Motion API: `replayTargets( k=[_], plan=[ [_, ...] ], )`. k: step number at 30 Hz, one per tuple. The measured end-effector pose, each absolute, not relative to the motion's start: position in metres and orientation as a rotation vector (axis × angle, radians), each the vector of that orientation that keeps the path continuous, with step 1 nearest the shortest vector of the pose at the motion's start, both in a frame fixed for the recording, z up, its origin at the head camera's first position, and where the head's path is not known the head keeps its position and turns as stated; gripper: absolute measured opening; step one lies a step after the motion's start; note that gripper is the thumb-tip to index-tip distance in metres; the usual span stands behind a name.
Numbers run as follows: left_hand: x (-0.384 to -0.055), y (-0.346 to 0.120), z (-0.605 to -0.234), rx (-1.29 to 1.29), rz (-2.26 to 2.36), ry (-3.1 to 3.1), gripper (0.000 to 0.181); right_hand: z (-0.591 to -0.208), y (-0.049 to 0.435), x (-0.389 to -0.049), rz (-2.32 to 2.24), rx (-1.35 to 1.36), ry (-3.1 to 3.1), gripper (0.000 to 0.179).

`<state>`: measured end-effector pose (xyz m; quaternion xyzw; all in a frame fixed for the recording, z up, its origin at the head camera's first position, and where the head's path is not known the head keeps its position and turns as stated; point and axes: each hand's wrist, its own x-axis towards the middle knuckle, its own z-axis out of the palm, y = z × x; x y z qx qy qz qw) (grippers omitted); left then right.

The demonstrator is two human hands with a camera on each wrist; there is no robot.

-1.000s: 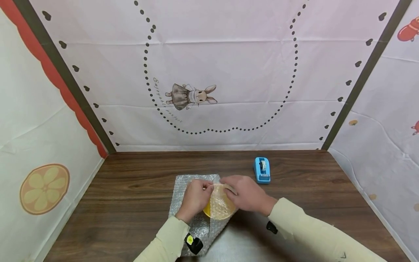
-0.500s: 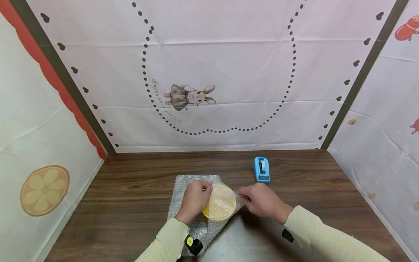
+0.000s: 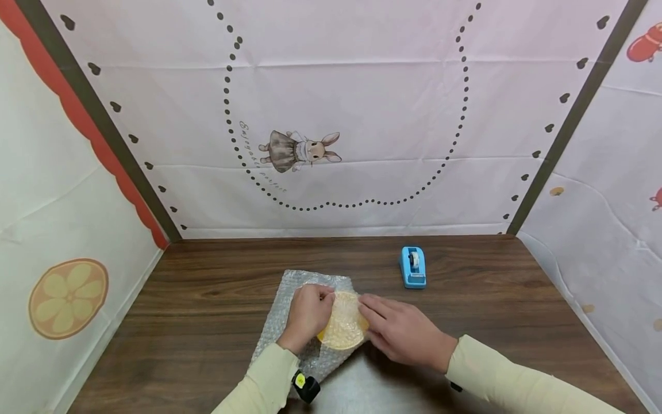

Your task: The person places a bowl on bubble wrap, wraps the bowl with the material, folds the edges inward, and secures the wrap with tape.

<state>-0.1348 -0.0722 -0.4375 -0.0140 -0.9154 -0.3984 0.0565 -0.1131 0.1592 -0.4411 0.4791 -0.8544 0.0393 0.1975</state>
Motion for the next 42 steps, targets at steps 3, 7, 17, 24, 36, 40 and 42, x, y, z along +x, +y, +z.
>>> replayTargets(
  k=[3,7,17,24,36,40,42],
  plan=[
    [-0.135,-0.073,-0.438,-0.036,-1.181,-2.782,0.015,-0.438,0.154,-0.116,0.129,1.368,-2.573,0.078],
    [-0.135,-0.073,-0.438,-0.023,-1.152,-2.796,0.015,-0.441,0.147,-0.121,0.074,1.462,-2.661,0.096],
    [-0.134,-0.073,-0.439,-0.045,-1.138,-2.784,0.014,-0.450,0.141,-0.123,-0.161,1.546,-2.480,0.080],
    [-0.132,-0.075,-0.441,-0.046,-1.172,-2.764,0.015,-0.452,0.141,-0.125,-0.211,1.545,-2.446,0.075],
    [-0.132,-0.081,-0.442,-0.103,-1.262,-2.737,0.017,-0.452,0.141,-0.125,-0.232,1.551,-2.399,0.075],
    [-0.133,-0.085,-0.439,-0.081,-1.246,-2.752,0.022,-0.452,0.142,-0.125,-0.236,1.554,-2.396,0.074],
    [-0.134,-0.086,-0.438,-0.076,-1.216,-2.756,0.024,-0.453,0.142,-0.126,-0.241,1.553,-2.388,0.075]
  ],
)
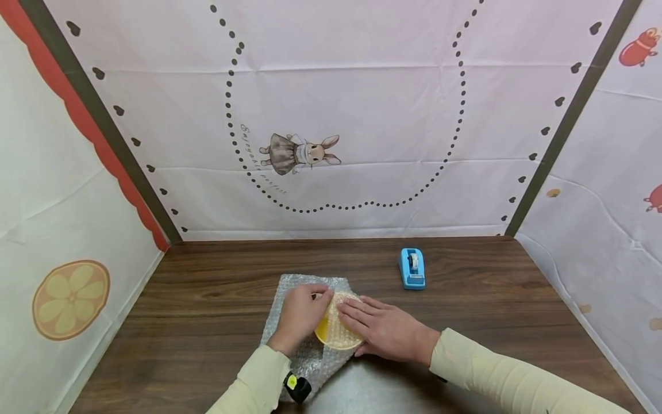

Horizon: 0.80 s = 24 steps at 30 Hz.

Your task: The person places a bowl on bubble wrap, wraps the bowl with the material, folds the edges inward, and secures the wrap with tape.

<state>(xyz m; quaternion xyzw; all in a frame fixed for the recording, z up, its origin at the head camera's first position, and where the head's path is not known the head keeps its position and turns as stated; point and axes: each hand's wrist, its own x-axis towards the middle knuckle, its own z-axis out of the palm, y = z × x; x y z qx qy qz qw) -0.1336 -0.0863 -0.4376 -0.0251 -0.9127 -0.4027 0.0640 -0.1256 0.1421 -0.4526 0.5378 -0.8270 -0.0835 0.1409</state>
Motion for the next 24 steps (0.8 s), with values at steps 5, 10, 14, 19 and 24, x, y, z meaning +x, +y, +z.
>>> replayTargets(
  k=[5,10,14,19,24],
  plan=[
    [-0.134,-0.091,-0.435,-0.101,-1.157,-2.770,0.036,-0.453,0.142,-0.126,-0.247,1.551,-2.376,0.075],
    [-0.137,-0.098,-0.437,-0.199,-1.016,-2.844,0.052,-0.452,0.142,-0.127,-0.245,1.554,-2.397,0.076],
    [-0.141,-0.106,-0.441,-0.271,-0.866,-2.940,0.064,-0.452,0.143,-0.127,-0.244,1.557,-2.419,0.076],
    [-0.150,-0.119,-0.447,-0.244,-0.713,-3.046,0.074,-0.452,0.143,-0.128,-0.233,1.566,-2.441,0.076],
    [-0.162,-0.135,-0.453,-0.149,-0.622,-3.100,0.076,-0.451,0.142,-0.129,-0.237,1.572,-2.472,0.076]
  ],
)
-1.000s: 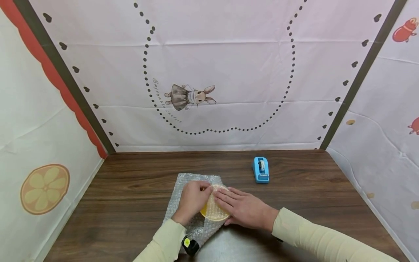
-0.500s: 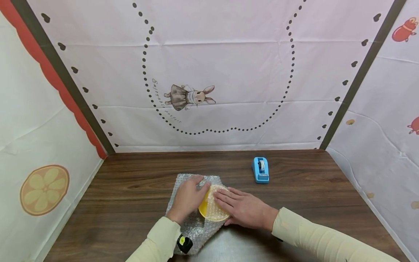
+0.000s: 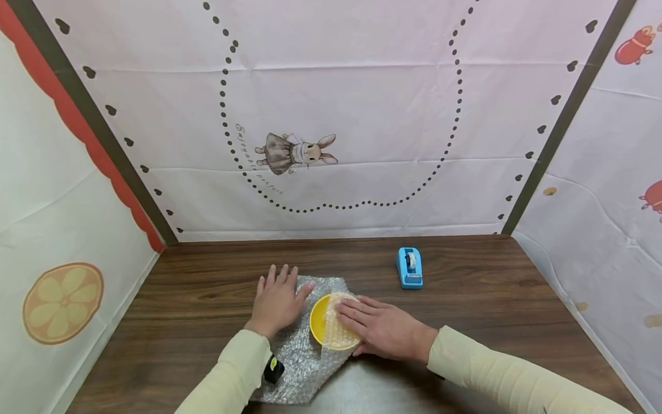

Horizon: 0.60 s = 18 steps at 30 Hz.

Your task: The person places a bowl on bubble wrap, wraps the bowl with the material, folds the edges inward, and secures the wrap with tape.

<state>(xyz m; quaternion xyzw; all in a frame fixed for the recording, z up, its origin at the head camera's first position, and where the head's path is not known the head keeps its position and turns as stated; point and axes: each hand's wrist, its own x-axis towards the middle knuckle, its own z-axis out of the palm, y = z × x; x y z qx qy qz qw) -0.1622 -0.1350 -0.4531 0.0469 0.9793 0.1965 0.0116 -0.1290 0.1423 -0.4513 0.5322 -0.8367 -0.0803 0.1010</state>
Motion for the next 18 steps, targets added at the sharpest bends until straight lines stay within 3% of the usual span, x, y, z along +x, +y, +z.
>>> replayTargets(
  k=[18],
  plan=[
    [-0.188,-0.147,-0.465,-0.032,0.551,3.051,0.093,-0.447,0.142,-0.130,-0.254,1.584,-2.537,0.077]
  ],
)
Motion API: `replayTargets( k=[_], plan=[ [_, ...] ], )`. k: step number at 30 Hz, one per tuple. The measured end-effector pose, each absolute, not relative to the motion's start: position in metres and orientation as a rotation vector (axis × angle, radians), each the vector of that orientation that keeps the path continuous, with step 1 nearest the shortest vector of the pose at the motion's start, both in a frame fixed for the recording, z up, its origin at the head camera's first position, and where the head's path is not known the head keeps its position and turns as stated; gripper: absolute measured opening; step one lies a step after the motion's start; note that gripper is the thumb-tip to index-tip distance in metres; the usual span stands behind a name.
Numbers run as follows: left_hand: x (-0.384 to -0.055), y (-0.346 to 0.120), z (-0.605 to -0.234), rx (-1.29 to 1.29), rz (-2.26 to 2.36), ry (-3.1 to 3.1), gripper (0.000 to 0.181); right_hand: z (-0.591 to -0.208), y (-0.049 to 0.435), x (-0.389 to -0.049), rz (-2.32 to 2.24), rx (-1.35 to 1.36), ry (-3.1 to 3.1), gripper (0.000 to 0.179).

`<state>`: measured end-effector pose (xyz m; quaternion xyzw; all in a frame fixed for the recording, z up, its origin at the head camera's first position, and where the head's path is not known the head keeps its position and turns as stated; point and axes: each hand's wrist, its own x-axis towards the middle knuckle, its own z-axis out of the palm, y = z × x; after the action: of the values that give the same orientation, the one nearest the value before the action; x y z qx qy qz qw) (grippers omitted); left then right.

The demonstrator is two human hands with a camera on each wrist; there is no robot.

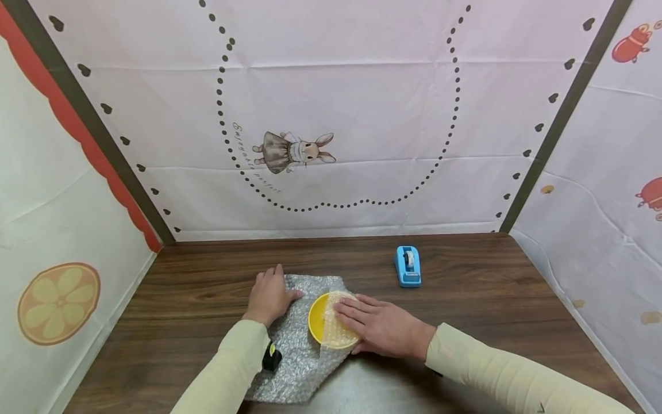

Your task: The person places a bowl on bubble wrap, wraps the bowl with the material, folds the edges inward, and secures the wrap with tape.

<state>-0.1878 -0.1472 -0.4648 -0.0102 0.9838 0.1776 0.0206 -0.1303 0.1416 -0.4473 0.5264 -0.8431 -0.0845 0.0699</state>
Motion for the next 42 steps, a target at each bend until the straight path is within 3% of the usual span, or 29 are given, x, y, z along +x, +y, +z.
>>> replayTargets(
  k=[11,29,42],
  plan=[
    [-0.184,-0.150,-0.456,-0.290,1.054,2.860,0.097,-0.446,0.139,-0.131,-0.292,1.597,-2.563,0.076],
    [-0.175,-0.151,-0.443,-0.448,1.453,2.810,0.030,-0.445,0.139,-0.131,-0.361,1.602,-2.547,0.074],
    [-0.168,-0.145,-0.431,-0.359,1.415,2.914,0.026,-0.443,0.138,-0.132,-0.364,1.603,-2.592,0.074]
  ],
)
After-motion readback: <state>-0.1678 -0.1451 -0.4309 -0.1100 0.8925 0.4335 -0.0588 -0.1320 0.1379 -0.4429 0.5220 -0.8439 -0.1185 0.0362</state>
